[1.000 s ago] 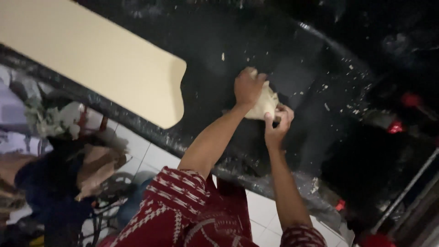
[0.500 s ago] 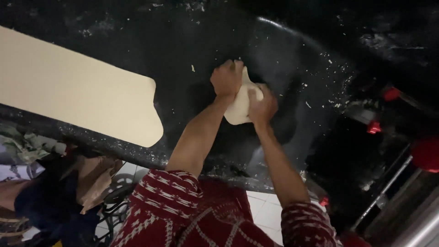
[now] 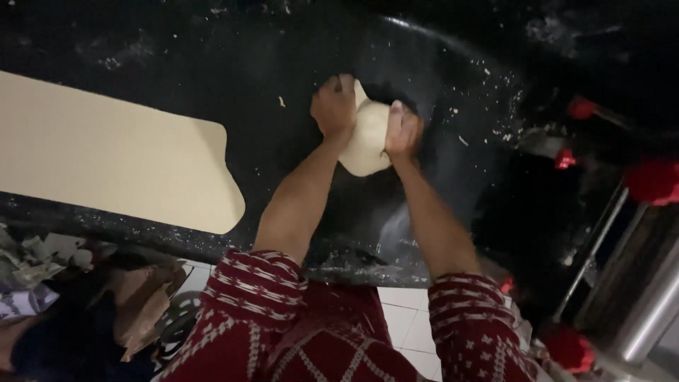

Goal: A person is kneading a ball of dough by hand on a black countertop in a bakery.

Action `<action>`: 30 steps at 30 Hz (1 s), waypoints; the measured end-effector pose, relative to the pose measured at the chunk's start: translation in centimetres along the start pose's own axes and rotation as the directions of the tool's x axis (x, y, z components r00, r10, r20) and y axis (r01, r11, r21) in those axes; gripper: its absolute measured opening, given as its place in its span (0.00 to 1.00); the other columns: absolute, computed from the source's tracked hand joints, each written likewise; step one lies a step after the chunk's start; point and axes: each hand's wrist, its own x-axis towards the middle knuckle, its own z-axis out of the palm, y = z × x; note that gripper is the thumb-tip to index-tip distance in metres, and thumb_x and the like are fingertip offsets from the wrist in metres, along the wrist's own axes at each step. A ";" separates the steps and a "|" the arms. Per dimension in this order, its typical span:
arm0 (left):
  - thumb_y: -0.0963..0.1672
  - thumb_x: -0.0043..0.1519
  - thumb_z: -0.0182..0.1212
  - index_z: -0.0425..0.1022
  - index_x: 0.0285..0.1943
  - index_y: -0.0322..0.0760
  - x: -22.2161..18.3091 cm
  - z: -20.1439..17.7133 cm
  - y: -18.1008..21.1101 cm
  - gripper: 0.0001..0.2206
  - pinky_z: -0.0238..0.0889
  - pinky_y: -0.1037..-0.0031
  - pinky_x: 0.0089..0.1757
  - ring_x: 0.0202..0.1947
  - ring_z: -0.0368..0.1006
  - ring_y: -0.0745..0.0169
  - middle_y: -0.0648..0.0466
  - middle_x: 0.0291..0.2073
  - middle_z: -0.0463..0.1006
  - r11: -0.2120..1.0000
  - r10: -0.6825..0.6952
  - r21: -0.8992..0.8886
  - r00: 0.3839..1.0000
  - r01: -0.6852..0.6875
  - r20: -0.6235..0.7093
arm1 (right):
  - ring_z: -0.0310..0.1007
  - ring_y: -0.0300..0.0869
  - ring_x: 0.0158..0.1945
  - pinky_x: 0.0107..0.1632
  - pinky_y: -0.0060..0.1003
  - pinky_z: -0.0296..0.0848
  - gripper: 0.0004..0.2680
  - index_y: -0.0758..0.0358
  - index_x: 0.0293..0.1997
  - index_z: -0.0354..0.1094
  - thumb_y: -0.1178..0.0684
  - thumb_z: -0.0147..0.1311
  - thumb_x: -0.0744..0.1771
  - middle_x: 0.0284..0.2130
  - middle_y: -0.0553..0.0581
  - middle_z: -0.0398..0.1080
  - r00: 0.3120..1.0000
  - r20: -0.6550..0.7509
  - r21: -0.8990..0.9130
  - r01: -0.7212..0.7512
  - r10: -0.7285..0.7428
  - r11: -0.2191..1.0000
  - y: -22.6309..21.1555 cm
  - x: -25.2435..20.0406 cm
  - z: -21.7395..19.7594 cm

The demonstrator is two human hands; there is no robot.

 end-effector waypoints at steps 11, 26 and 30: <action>0.45 0.61 0.61 0.76 0.36 0.43 -5.9 -10.7 -3.9 0.04 0.69 0.62 0.37 0.33 0.75 0.47 0.51 0.26 0.75 0.833 0.413 -0.382 0.909 -0.399 -0.049 | 0.70 0.55 0.40 0.44 0.51 0.66 0.14 0.59 0.39 0.73 0.38 0.54 0.67 0.35 0.58 0.69 0.720 -0.137 -0.459 0.563 -0.681 0.688 4.6 -10.7 0.9; 0.67 0.60 0.52 0.79 0.60 0.42 -9.2 -20.3 -2.5 0.36 0.56 0.51 0.62 0.62 0.70 0.40 0.41 0.58 0.75 0.925 0.074 0.266 0.814 -0.272 0.576 | 0.45 0.70 0.72 0.63 0.79 0.50 0.32 0.55 0.58 0.66 0.28 0.69 0.55 0.68 0.65 0.53 0.903 0.140 -0.316 0.429 -0.405 0.846 -9.0 -17.6 -3.4; 0.68 0.56 0.53 0.74 0.66 0.48 -9.8 -20.2 -4.1 0.38 0.63 0.50 0.58 0.57 0.74 0.39 0.45 0.58 0.76 0.952 -0.098 0.294 0.820 -0.088 0.564 | 0.40 0.76 0.73 0.68 0.77 0.50 0.46 0.52 0.75 0.53 0.31 0.75 0.52 0.72 0.76 0.43 0.979 0.193 -0.269 0.118 -0.066 0.956 -8.9 -18.1 -3.4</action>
